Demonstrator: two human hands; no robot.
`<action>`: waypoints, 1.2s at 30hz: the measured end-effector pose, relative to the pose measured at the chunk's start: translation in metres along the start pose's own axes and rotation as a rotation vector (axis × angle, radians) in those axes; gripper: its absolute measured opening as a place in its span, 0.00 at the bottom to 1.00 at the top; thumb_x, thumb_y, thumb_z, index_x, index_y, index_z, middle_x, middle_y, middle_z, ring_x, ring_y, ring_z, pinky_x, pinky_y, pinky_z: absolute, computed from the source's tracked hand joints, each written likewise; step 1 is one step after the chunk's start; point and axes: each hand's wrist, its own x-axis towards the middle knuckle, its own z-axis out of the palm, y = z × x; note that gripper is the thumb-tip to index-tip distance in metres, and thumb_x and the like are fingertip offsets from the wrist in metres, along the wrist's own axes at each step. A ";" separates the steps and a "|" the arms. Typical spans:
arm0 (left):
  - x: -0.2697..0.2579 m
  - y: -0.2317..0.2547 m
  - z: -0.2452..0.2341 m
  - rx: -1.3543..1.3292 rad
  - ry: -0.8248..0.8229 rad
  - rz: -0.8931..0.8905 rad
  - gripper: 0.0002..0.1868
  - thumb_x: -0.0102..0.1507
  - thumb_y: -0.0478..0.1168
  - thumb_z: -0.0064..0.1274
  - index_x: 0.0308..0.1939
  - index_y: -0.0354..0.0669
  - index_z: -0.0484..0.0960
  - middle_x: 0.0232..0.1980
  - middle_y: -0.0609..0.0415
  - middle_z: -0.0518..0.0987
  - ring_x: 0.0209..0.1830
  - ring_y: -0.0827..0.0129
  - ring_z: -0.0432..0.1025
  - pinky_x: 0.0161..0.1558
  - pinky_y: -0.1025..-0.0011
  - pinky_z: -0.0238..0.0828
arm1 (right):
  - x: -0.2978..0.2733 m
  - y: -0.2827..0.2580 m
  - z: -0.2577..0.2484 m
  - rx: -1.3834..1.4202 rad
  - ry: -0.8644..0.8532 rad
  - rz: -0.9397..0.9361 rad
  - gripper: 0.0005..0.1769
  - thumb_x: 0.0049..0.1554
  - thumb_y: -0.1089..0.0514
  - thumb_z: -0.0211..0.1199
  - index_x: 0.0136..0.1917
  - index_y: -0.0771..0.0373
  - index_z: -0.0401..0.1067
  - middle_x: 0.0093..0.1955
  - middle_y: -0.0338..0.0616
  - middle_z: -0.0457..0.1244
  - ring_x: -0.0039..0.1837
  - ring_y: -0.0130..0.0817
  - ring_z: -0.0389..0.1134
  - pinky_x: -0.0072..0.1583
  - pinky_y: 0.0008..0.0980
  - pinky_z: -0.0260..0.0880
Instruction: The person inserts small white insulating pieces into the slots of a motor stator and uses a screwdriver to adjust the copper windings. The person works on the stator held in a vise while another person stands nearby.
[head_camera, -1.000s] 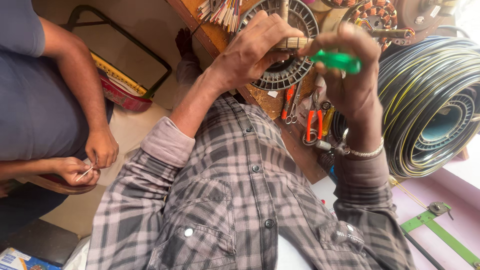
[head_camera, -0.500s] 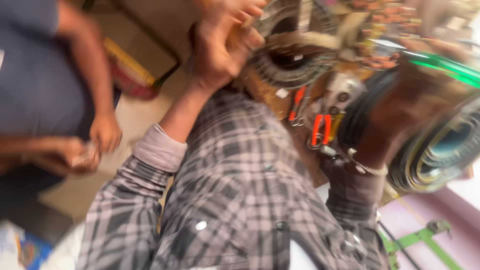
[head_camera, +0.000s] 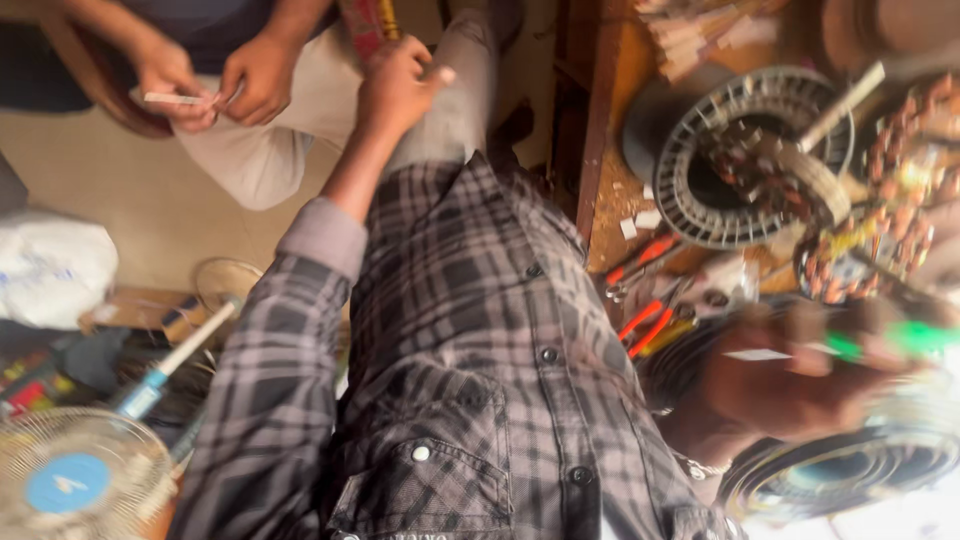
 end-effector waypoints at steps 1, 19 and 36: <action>0.001 0.000 0.007 0.123 -0.050 -0.091 0.24 0.55 0.60 0.65 0.40 0.45 0.83 0.40 0.51 0.83 0.40 0.56 0.78 0.37 0.55 0.73 | 0.009 0.014 0.016 -0.370 -0.020 -0.064 0.22 0.73 0.42 0.45 0.73 0.53 0.60 0.59 0.40 0.66 0.54 0.30 0.74 0.55 0.40 0.77; -0.116 -0.022 -0.036 -0.257 -0.220 -0.059 0.24 0.74 0.53 0.53 0.39 0.32 0.77 0.29 0.44 0.73 0.31 0.59 0.69 0.36 0.62 0.67 | 0.023 0.314 0.067 0.502 0.075 1.330 0.26 0.67 0.37 0.42 0.47 0.62 0.63 0.76 0.75 0.53 0.78 0.64 0.56 0.75 0.53 0.61; -0.193 0.028 -0.079 -0.823 0.105 -0.744 0.29 0.70 0.66 0.39 0.39 0.45 0.78 0.35 0.57 0.76 0.32 0.72 0.70 0.34 0.73 0.68 | 0.049 0.323 0.087 0.589 -0.163 1.240 0.27 0.68 0.38 0.44 0.46 0.62 0.69 0.80 0.71 0.49 0.82 0.61 0.50 0.79 0.54 0.56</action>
